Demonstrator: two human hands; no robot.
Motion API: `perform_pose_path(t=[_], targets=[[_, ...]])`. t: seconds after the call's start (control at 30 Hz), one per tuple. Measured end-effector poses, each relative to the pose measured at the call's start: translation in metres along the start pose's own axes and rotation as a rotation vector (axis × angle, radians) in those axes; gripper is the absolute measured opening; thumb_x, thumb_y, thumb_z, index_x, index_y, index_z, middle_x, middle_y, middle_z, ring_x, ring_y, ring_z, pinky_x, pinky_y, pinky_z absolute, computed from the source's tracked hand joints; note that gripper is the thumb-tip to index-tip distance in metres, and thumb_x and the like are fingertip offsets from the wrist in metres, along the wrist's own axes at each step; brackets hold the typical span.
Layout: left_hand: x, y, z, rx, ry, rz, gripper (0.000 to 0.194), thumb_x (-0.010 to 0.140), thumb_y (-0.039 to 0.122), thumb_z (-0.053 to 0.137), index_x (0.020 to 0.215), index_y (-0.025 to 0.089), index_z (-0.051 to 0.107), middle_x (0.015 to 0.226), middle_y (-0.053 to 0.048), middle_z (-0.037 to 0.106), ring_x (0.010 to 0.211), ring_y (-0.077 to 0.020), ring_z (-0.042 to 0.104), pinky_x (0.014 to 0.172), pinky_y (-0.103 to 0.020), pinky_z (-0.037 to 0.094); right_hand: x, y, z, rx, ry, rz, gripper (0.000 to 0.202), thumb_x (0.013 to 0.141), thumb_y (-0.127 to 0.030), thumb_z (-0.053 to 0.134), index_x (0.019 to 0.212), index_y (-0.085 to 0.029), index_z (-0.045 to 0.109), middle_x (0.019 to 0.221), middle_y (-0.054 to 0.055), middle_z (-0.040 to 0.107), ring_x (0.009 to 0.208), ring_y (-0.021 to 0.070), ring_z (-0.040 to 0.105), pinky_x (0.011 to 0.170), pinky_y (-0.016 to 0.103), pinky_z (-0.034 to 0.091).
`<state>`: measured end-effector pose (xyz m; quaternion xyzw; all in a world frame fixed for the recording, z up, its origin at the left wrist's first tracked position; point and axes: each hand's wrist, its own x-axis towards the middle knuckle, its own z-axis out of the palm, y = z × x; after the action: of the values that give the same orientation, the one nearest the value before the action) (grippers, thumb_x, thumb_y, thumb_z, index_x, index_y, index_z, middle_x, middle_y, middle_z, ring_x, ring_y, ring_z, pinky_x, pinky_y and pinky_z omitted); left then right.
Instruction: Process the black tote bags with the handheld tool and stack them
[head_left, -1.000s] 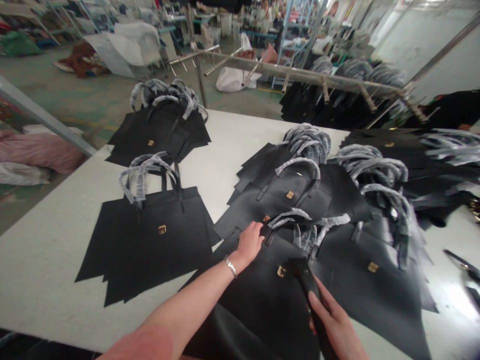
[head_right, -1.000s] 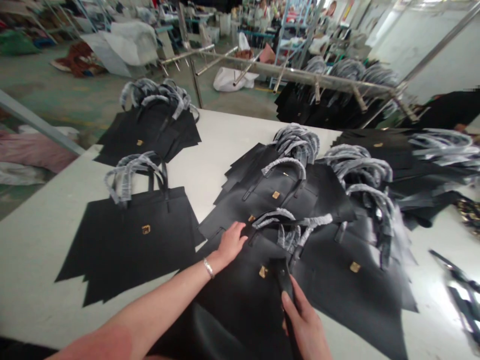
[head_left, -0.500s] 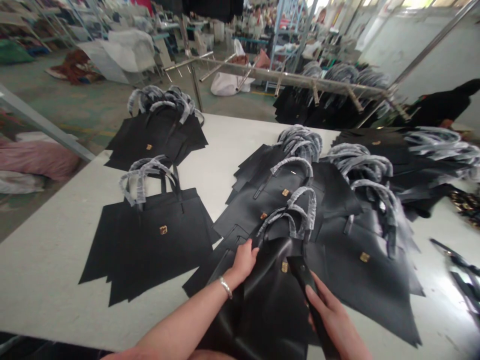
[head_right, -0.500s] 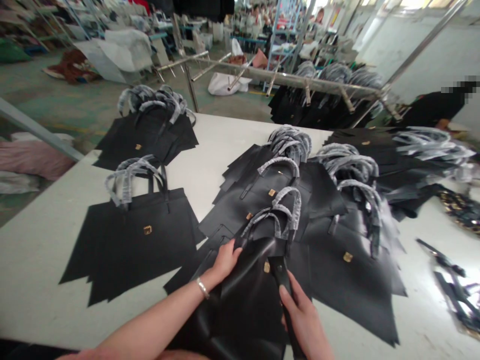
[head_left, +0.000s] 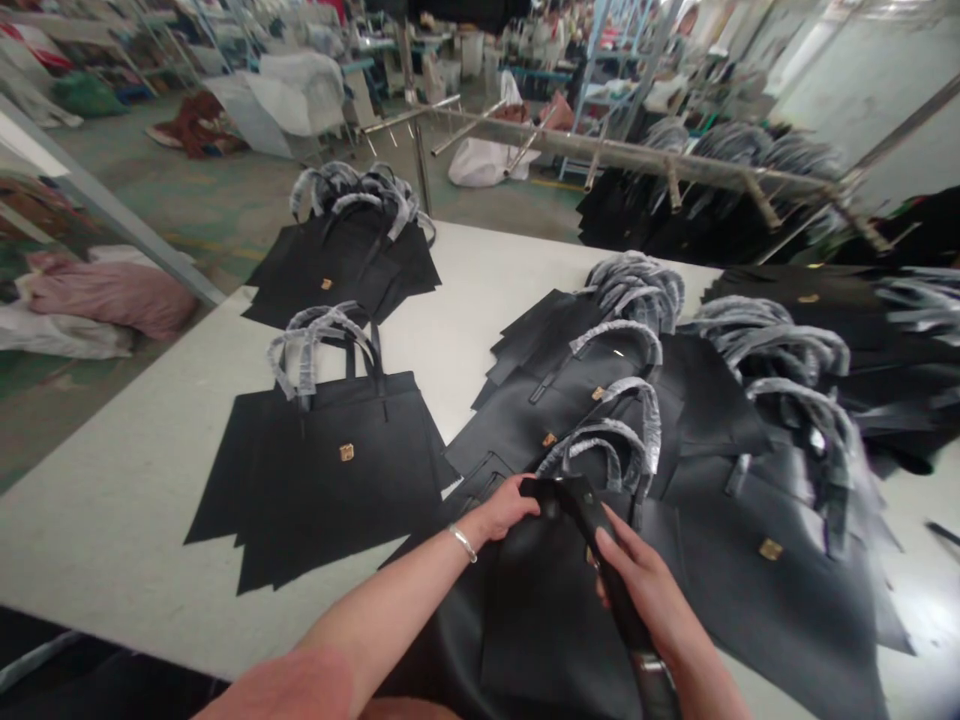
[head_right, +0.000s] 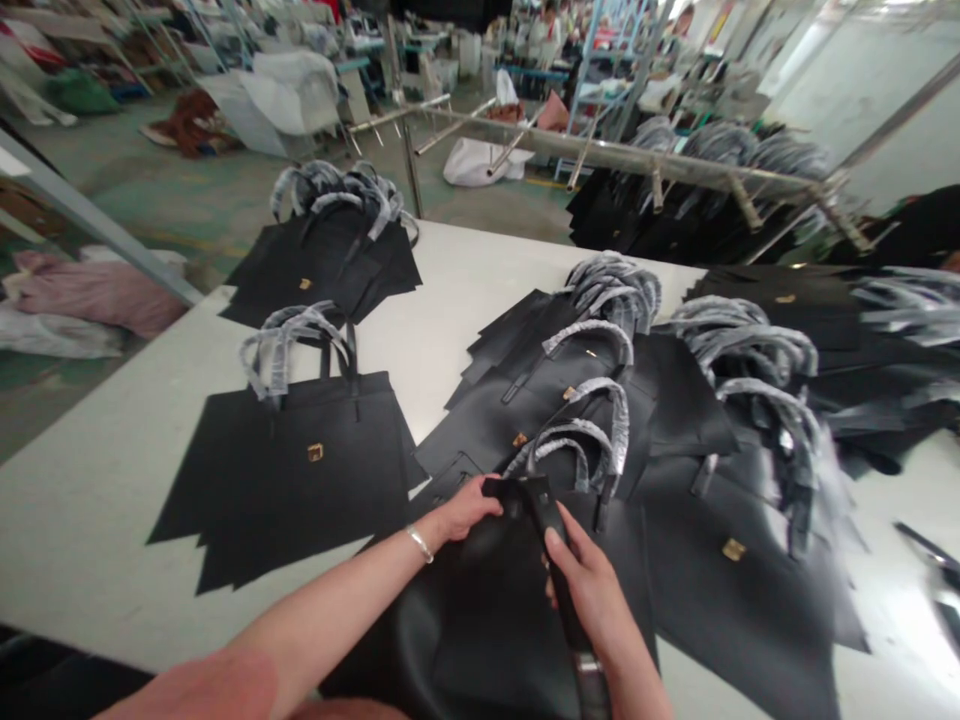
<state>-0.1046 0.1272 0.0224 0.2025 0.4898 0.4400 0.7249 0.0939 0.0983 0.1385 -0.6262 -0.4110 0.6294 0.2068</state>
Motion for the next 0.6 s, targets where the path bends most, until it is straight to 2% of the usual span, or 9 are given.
perform_pose_path(t=[0.2, 0.37, 0.5, 0.6], targets=[[-0.0037, -0.0026, 0.0033, -0.066, -0.013, 0.041, 0.033, 0.052, 0.007, 0.061, 0.083, 0.018, 0.057, 0.065, 0.008, 0.058, 0.062, -0.0116, 0.057, 0.063, -0.02, 0.046, -0.0061, 0.0003, 0.0001, 0.074, -0.028, 0.083, 0.083, 0.079, -0.06, 0.068, 0.149, -0.022, 0.041, 0.068, -0.003, 0.062, 0.048, 0.0141, 0.056, 0.046, 0.027, 0.046], [-0.0029, -0.0039, 0.0027, -0.101, 0.01, 0.018, 0.047, 0.051, 0.007, 0.063, 0.096, 0.018, 0.059, 0.078, 0.003, 0.066, 0.071, -0.0155, 0.063, 0.068, -0.026, 0.05, -0.0075, -0.0035, -0.0024, 0.1, 0.124, 0.019, 0.088, 0.074, -0.058, 0.073, 0.148, -0.021, 0.043, 0.068, -0.003, 0.064, 0.05, 0.0154, 0.057, 0.048, 0.028, 0.048], [-0.0049, -0.0068, 0.0014, -0.105, 0.008, -0.017, 0.047, 0.051, 0.008, 0.067, 0.096, 0.015, 0.06, 0.08, -0.001, 0.069, 0.07, -0.0173, 0.064, 0.069, -0.03, 0.052, -0.0079, 0.0024, -0.0034, 0.081, 0.015, 0.084, 0.086, 0.077, -0.059, 0.07, 0.149, -0.021, 0.042, 0.067, -0.003, 0.062, 0.048, 0.015, 0.056, 0.046, 0.028, 0.047], [-0.0082, -0.0071, 0.0018, -0.104, -0.022, -0.019, 0.045, 0.05, 0.01, 0.072, 0.093, 0.013, 0.063, 0.082, -0.004, 0.07, 0.07, -0.018, 0.065, 0.07, -0.031, 0.052, -0.0038, 0.0035, -0.0009, 0.071, 0.062, 0.033, 0.085, 0.077, -0.059, 0.069, 0.148, -0.021, 0.042, 0.067, -0.004, 0.061, 0.049, 0.0143, 0.055, 0.047, 0.028, 0.047]])
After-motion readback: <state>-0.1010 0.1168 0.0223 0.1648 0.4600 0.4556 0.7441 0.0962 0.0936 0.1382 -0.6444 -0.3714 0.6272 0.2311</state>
